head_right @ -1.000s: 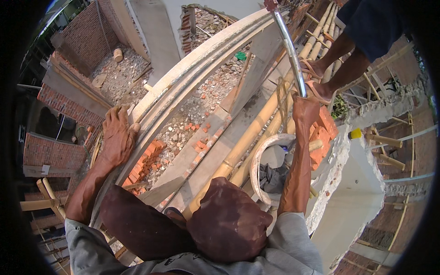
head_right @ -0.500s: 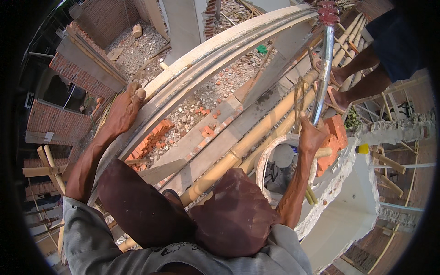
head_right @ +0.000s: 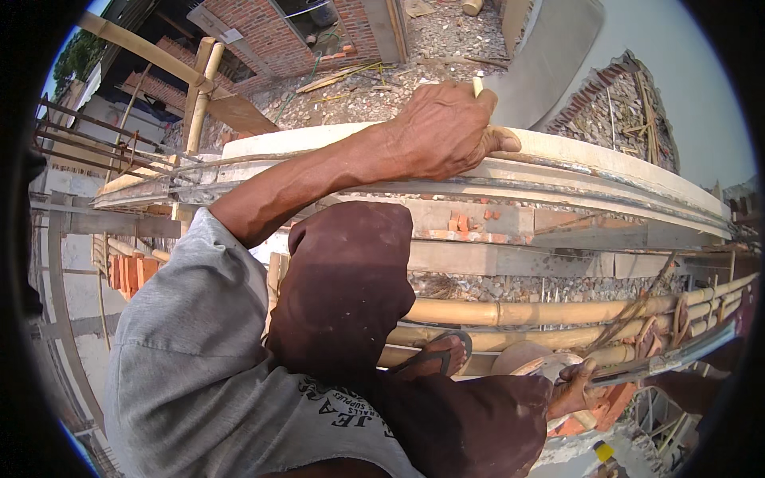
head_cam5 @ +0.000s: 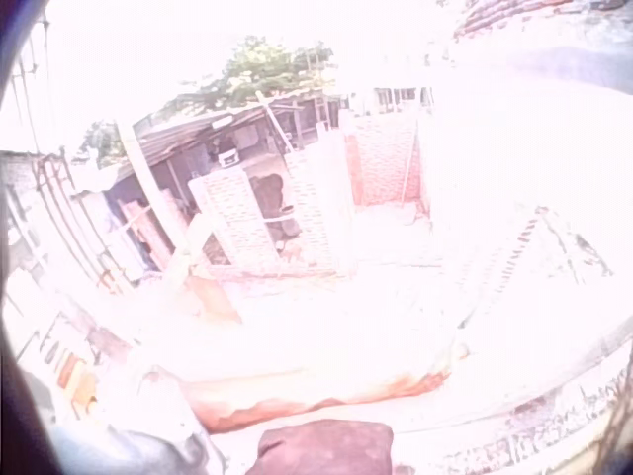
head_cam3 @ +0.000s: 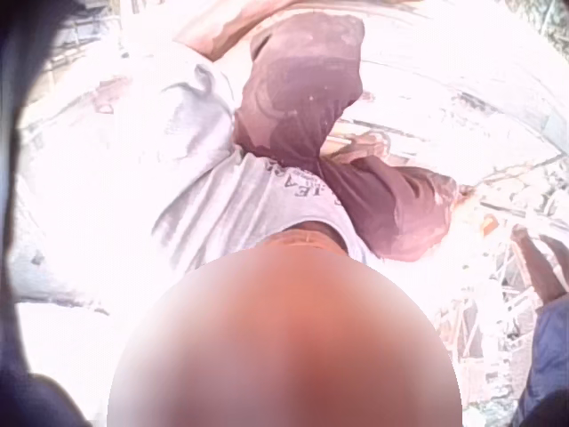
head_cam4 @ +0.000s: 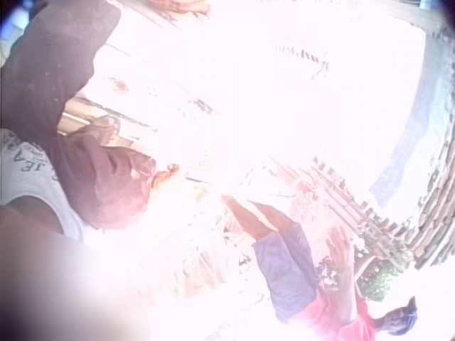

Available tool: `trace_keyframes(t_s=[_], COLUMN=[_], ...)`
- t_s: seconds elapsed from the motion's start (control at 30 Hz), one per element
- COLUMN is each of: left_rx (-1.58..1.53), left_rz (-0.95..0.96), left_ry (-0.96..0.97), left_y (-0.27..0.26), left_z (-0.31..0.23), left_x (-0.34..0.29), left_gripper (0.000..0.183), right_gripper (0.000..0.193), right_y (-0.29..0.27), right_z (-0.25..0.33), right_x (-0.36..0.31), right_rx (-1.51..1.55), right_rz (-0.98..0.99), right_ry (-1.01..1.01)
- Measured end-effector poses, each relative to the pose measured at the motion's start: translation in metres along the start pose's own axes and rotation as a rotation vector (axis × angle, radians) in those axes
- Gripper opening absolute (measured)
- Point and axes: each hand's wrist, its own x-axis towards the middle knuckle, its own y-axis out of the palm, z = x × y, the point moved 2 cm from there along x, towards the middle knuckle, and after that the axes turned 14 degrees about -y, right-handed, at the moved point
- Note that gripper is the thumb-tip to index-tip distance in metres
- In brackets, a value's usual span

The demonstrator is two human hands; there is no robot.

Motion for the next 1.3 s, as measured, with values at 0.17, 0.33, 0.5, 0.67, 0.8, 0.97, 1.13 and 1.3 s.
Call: trace_keyframes(t_s=[0.17,0.33,0.5,0.67,0.8,0.97,1.13,1.3], left_rx=[0.046,-0.061,-0.186,-0.133,0.040,0.233,0.052,0.085], left_rz=[-0.045,0.037,0.054,0.036,-0.241,-0.165,0.072,0.075], left_ry=[-0.243,-0.465,-0.493,-0.456,-0.320,-0.406,-0.496,-0.511], left_y=[-0.023,-0.021,-0.005,-0.007,-0.020,-0.030,-0.026,-0.023], left_z=[0.041,0.085,0.095,0.095,0.098,0.125,0.149,0.148], left_x=[-0.033,-0.051,-0.049,-0.051,-0.071,-0.124,-0.114,-0.107], left_gripper=[0.069,0.067,0.062,0.059,0.052,0.057,0.061,0.062], right_gripper=[0.025,0.023,0.022,0.023,0.024,0.026,0.028,0.029], right_y=[0.013,0.042,0.059,0.064,0.067,0.076,0.078,0.073], right_z=[-0.013,0.000,0.025,0.049,0.060,0.066,0.073,0.081], right_x=[0.001,0.002,0.004,0.007,0.011,0.019,0.035,0.043], right_rx=[-0.081,-0.031,0.028,0.088,0.090,0.080,0.053,0.038], right_rz=[0.059,0.211,0.356,0.462,0.472,0.469,0.472,0.455], right_ry=[0.014,-0.021,-0.047,-0.059,-0.045,-0.004,-0.003,-0.002])
